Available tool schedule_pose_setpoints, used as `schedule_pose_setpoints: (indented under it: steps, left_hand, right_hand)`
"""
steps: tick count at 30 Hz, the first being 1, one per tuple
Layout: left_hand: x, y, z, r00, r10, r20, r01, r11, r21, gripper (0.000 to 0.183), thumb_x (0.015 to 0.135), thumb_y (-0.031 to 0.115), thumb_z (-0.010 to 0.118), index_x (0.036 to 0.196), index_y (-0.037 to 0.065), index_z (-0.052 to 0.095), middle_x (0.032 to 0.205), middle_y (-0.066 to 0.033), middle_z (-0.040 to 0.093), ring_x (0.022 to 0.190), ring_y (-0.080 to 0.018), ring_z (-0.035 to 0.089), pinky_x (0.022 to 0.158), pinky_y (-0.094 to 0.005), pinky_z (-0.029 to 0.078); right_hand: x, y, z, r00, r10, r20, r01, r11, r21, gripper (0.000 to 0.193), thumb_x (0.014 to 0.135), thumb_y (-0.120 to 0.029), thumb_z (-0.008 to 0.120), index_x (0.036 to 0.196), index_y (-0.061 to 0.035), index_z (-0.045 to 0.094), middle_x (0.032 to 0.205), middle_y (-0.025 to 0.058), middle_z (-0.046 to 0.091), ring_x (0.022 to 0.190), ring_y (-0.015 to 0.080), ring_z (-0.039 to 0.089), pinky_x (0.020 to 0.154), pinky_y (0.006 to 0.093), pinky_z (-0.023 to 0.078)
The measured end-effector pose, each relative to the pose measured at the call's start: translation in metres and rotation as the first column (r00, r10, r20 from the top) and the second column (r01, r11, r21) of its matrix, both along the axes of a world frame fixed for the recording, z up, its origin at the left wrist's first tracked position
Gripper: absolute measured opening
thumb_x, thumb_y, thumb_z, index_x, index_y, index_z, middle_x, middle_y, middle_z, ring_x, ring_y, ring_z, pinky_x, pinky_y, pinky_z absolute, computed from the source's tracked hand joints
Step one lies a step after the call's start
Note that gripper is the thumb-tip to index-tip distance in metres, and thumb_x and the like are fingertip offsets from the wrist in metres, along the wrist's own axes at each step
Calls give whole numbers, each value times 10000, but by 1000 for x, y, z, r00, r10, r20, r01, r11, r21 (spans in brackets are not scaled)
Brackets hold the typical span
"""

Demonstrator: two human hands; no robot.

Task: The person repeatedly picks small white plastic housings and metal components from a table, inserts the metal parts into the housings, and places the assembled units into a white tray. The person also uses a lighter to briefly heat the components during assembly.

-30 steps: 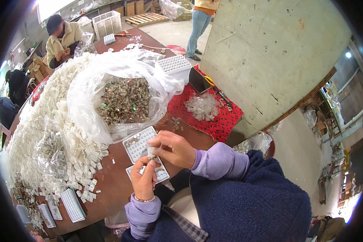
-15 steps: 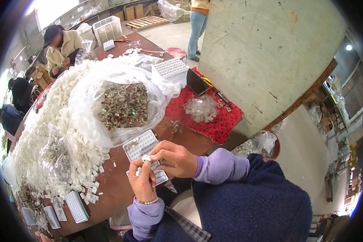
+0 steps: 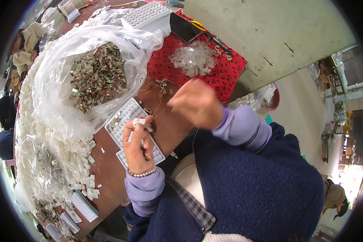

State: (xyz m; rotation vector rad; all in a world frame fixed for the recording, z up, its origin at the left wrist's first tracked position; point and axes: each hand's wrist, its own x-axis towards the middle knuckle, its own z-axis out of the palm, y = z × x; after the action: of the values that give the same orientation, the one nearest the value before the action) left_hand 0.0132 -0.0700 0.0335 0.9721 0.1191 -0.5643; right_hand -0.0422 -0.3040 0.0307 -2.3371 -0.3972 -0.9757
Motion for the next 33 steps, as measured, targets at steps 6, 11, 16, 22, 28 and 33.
schedule_pose_setpoints:
  steps: [6, 11, 16, 22, 28, 33]
  left_hand:
    - [1, 1, -6, 998, -29, 61, 29, 1000, 5, 318, 1095, 182, 633, 1375, 31, 621, 1198, -182, 743, 536, 7, 414, 402, -144, 304]
    - [-12, 3, 4, 997, -30, 69, 27, 999, 37, 337, 1078, 138, 620, 1385, 1, 612, 1165, -215, 752, 475, -12, 380, 393, -168, 289]
    - [-26, -9, 10, 993, -85, 82, 80, 995, 61, 326, 1078, 152, 625, 1359, -14, 618, 1152, -227, 755, 460, -19, 375, 390, -172, 285]
    - [-37, -27, 12, 982, -183, 49, 176, 976, 125, 379, 1090, 167, 617, 1423, -14, 611, 1177, -205, 752, 470, -16, 397, 403, -169, 284]
    - [-39, -10, 23, 936, -246, 254, 201, 961, 188, 360, 1090, 161, 633, 1406, -11, 636, 1132, -150, 762, 495, -15, 448, 434, -169, 303]
    - [-41, 15, 26, 925, -186, 331, 145, 979, 145, 305, 1088, 140, 635, 1352, -12, 651, 1091, -152, 768, 498, -15, 456, 434, -164, 309]
  right_hand:
    - [26, -77, -27, 931, -344, -124, 331, 937, -115, 94, 840, -149, 817, 908, -89, 796, 891, 71, 635, 907, 291, 625, 798, 427, 529]
    - [32, -86, -42, 915, -348, -201, 291, 919, -267, 104, 864, -165, 785, 872, -88, 714, 924, 71, 656, 966, 309, 647, 848, 454, 517]
    - [13, -110, -41, 868, -328, -373, 399, 908, 130, 91, 888, -140, 747, 908, -70, 692, 911, 85, 718, 858, 299, 682, 783, 433, 531]
    - [-2, -110, -19, 917, -198, -346, 347, 822, 451, 69, 882, -101, 759, 901, -57, 709, 963, 33, 750, 889, 166, 703, 797, 358, 556]
    - [-12, -28, 14, 834, 489, -253, -22, 489, 872, 87, 1051, -70, 637, 1099, 2, 644, 1072, 110, 757, 999, 158, 719, 961, 319, 578]
    - [-9, 28, 23, 756, 612, -232, -103, 461, 881, 84, 1053, -70, 637, 1092, 5, 642, 1066, 106, 748, 1034, 146, 709, 955, 328, 584]
